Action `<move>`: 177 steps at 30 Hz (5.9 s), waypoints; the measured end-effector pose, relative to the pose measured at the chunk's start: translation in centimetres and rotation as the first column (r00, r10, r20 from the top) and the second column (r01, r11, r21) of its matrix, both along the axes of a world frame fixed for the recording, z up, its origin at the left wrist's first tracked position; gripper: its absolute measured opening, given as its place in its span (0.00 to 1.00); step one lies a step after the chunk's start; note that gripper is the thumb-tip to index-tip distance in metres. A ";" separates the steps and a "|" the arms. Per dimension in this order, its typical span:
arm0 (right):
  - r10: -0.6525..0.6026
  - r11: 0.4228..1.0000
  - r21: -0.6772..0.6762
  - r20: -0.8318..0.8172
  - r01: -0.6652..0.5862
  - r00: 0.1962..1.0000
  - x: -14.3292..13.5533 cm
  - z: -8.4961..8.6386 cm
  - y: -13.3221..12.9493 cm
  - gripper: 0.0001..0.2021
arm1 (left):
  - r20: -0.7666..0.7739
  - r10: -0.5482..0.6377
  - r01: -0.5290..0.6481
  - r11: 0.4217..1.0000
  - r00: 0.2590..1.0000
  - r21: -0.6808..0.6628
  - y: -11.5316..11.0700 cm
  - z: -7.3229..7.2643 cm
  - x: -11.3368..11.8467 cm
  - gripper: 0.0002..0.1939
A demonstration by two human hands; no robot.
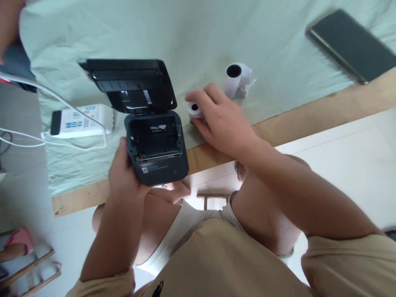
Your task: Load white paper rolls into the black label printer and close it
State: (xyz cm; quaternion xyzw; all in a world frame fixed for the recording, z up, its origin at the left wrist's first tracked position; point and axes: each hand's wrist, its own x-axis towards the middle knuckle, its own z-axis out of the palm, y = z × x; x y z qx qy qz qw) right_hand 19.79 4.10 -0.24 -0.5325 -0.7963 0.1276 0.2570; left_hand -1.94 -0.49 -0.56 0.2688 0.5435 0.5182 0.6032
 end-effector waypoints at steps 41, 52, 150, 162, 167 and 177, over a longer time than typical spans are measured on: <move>0.424 0.817 0.457 -0.062 -0.352 0.904 -3.1 1.2 -2.1 0.05 | 0.056 -0.186 0.172 0.965 0.981 0.199 -0.3 0.1 -0.4 0.27; 0.138 0.981 0.190 -0.503 -0.047 0.853 -1.8 0.7 -0.6 0.25 | -0.069 -0.254 0.263 0.947 0.965 0.184 -0.3 -0.5 -1.4 0.38; 0.035 0.999 0.038 -0.254 -0.027 0.966 1.3 0.3 -0.8 0.07 | 0.193 0.035 -0.031 0.999 0.981 -0.020 0.6 -0.2 0.2 0.14; -0.044 0.954 0.294 -0.064 0.061 0.997 2.0 0.8 -0.7 0.18 | 0.197 -0.015 0.014 1.000 0.980 0.011 0.7 0.3 0.4 0.19; -0.120 0.914 0.387 -0.024 0.120 0.993 5.5 2.1 1.1 0.25 | 0.192 -0.016 0.019 1.000 0.981 -0.014 0.6 0.4 0.3 0.19; -0.199 0.971 0.132 -0.008 0.198 0.980 6.9 -0.4 3.5 0.24 | 0.182 -0.020 0.019 1.000 0.983 0.007 0.6 0.5 0.4 0.15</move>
